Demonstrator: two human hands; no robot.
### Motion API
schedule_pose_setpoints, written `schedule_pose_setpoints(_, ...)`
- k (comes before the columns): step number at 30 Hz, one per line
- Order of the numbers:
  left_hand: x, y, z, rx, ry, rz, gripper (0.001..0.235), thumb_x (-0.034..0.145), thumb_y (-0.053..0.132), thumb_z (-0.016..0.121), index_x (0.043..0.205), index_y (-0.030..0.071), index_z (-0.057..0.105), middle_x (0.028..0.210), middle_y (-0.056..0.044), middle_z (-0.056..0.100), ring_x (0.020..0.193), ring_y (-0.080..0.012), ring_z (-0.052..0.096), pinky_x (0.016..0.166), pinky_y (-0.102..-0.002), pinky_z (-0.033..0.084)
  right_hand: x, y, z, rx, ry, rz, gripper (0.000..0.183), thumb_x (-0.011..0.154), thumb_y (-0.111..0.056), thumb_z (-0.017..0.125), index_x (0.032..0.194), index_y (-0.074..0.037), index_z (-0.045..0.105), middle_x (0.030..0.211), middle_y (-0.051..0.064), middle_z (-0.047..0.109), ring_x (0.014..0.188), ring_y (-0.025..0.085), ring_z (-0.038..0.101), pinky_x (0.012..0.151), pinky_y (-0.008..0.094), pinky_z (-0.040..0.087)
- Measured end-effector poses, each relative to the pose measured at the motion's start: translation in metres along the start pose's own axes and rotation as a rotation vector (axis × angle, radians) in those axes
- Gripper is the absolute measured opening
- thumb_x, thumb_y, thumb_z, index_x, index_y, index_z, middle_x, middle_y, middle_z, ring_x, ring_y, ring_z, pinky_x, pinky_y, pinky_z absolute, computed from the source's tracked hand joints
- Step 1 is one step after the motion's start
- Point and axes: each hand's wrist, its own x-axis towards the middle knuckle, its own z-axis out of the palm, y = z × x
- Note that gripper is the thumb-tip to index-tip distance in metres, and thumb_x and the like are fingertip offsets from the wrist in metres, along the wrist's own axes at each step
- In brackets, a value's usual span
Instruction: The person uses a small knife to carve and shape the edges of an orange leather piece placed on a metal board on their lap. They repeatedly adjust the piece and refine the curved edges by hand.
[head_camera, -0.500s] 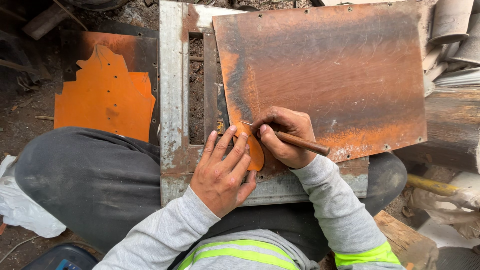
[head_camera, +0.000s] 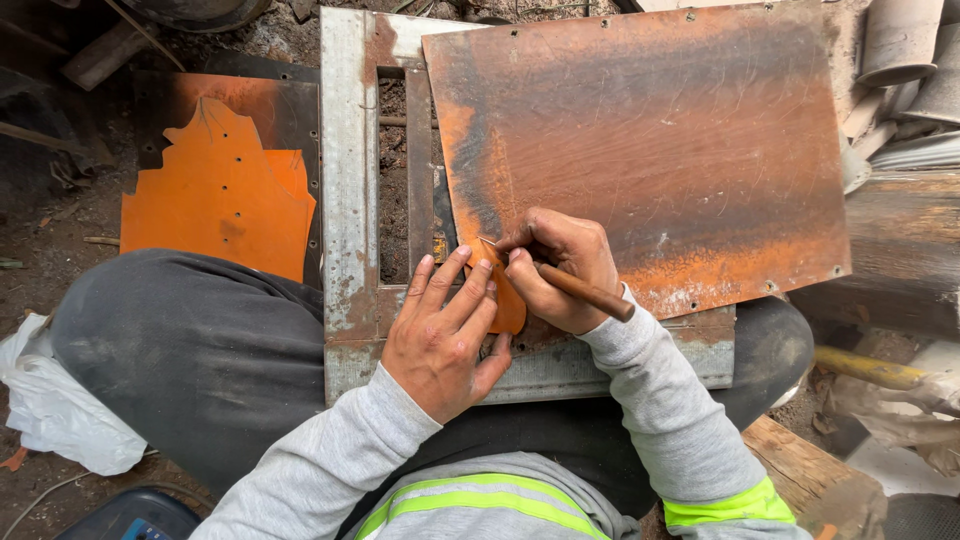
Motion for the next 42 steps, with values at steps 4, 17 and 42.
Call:
schedule_pose_setpoints(4,0.001,0.001,-0.001,0.003,-0.002,0.004,0.050,0.077,0.023,0.078,0.116,-0.007,0.068,0.139,-0.024,0.058,0.141,-0.0413,0.044,0.118,-0.060,0.032,-0.005,-0.003,-0.001,-0.078,-0.003,-0.025,0.005,0.088,-0.003,0.064,0.090,0.001,0.066,0.076,0.008,0.066,0.062,0.009,0.061,0.056,0.026,0.049)
schedule_pose_setpoints(17,-0.001,0.001,0.002,0.023,0.013,0.006,0.047,0.081,0.023,0.075,0.118,-0.006,0.067,0.140,-0.022,0.058,0.142,-0.0411,0.044,0.118,-0.060,0.033,-0.058,-0.020,0.010,-0.059,0.161,0.087,0.008,0.087,0.001,0.060,0.092,0.003,0.065,0.078,0.005,0.066,0.060,0.006,0.056,0.053,0.022,0.045)
schedule_pose_setpoints(42,-0.005,-0.001,0.009,0.055,0.033,0.024,0.050,0.085,0.026,0.072,0.121,-0.008,0.068,0.141,-0.024,0.057,0.142,-0.0417,0.043,0.117,-0.061,0.033,-0.122,-0.024,0.052,-0.127,0.374,0.011,0.009,0.082,0.007,0.059,0.088,0.004,0.064,0.091,0.012,0.071,0.062,0.008,0.060,0.054,0.022,0.047)
